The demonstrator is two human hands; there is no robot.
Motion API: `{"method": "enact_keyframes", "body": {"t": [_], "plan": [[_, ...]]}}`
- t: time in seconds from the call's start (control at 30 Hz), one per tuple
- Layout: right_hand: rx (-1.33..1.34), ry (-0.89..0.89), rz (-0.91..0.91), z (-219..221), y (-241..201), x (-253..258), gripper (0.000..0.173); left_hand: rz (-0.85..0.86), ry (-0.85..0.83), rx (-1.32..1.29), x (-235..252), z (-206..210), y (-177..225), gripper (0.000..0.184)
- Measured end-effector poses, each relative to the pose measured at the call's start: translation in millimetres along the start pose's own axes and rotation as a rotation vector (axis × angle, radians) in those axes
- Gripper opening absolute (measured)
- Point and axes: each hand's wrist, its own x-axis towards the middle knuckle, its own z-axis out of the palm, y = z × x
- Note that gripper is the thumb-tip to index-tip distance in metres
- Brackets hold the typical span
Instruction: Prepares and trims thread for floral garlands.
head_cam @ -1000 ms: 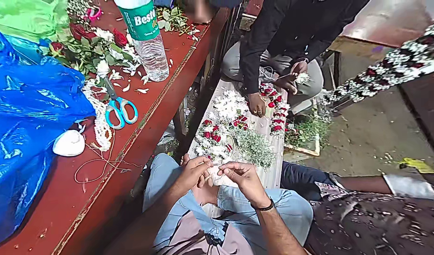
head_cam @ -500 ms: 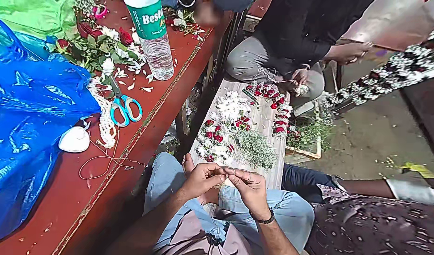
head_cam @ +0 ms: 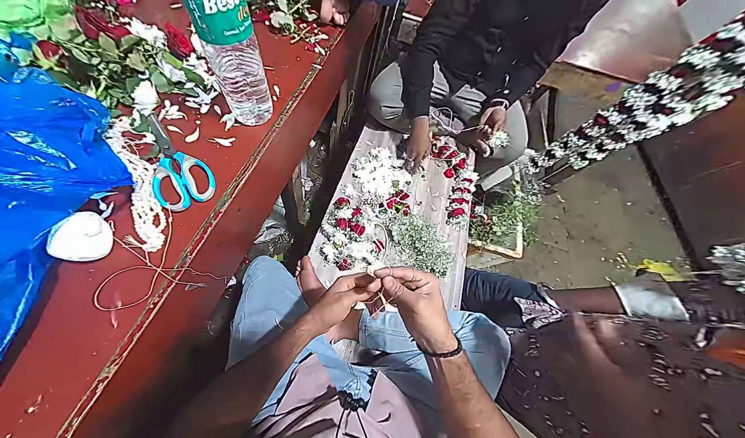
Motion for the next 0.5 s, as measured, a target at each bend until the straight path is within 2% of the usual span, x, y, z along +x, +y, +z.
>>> {"method": "enact_keyframes", "body": {"t": [0.17,0.37,0.5], "plan": [[0.265,-0.022,0.142,-4,-16,0,0.017,-0.104,-0.156,-0.025,3,-7,-4,0.025],[0.378,-0.32,0.172,-11,-27,-2,0.016,-0.112,-0.025,0.084,15,-19,2,0.027],[0.395,-0.377,0.174,-14,-27,0,0.018,-0.167,-0.014,0.098,17,-22,17,0.022]]}}
